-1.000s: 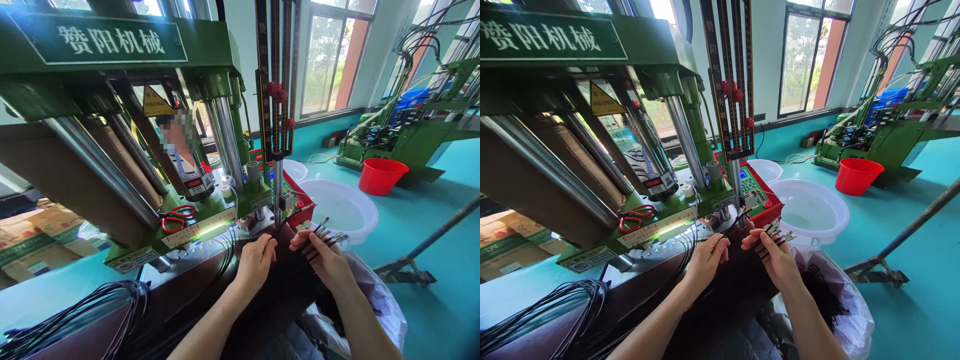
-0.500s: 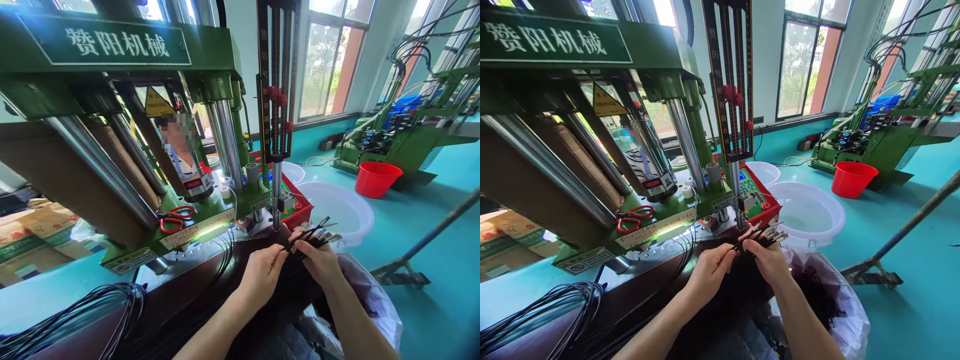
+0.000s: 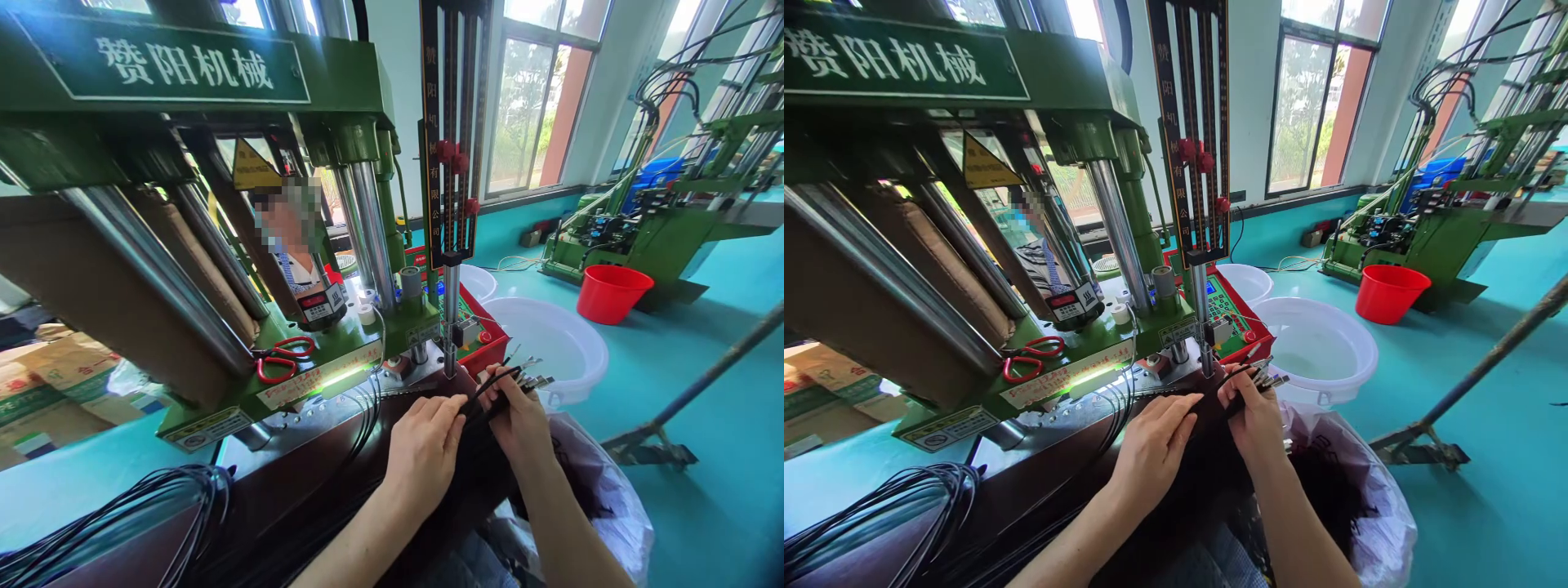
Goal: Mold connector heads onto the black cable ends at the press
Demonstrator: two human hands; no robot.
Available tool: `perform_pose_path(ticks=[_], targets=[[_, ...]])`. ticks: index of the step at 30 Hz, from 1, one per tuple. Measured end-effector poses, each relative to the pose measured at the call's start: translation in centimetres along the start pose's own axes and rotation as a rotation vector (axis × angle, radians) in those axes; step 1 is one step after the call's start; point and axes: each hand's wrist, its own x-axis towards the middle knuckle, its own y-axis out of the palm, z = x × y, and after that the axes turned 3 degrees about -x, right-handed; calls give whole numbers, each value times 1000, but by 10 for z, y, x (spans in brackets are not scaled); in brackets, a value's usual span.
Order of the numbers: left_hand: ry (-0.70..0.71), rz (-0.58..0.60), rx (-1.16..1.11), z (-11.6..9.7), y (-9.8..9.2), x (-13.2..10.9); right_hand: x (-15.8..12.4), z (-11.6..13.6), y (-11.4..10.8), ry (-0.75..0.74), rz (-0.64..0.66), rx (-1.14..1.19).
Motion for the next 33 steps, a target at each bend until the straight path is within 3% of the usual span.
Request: perform_pose_path(ticks=[3,5,9,13,17,19,22,26,28,31,33], targets=[[144,-134,73,-5,7,-9,7,2,-1,64,108,-68],[168,-179,74,-5,11,-12,11,5,-4,108,205,-113],[-11,-231,-98,8,12,-5,11,14,-17,184,370,-184],[-213,-192,-240,21,2,6,5,18,-33,160,423,-279],[-99,-102,-277,10,-2,-3,12,15,-42,140,362,-386],[0,44,-214,2,7,-12,23,16,-41,159,381,-447],[8,231,-101,3,39,-25,44,29,-31,178,558,-587],[-182,204,60,14,72,-36,63,55,-5,173,784,-824],[-75,191,38,11,67,-40,62,66,6,95,805,-961],[175,155,-127,-6,33,-42,49,79,13,-64,849,-1081],[67,6,-198,-16,5,-40,35,86,13,-74,938,-1055]])
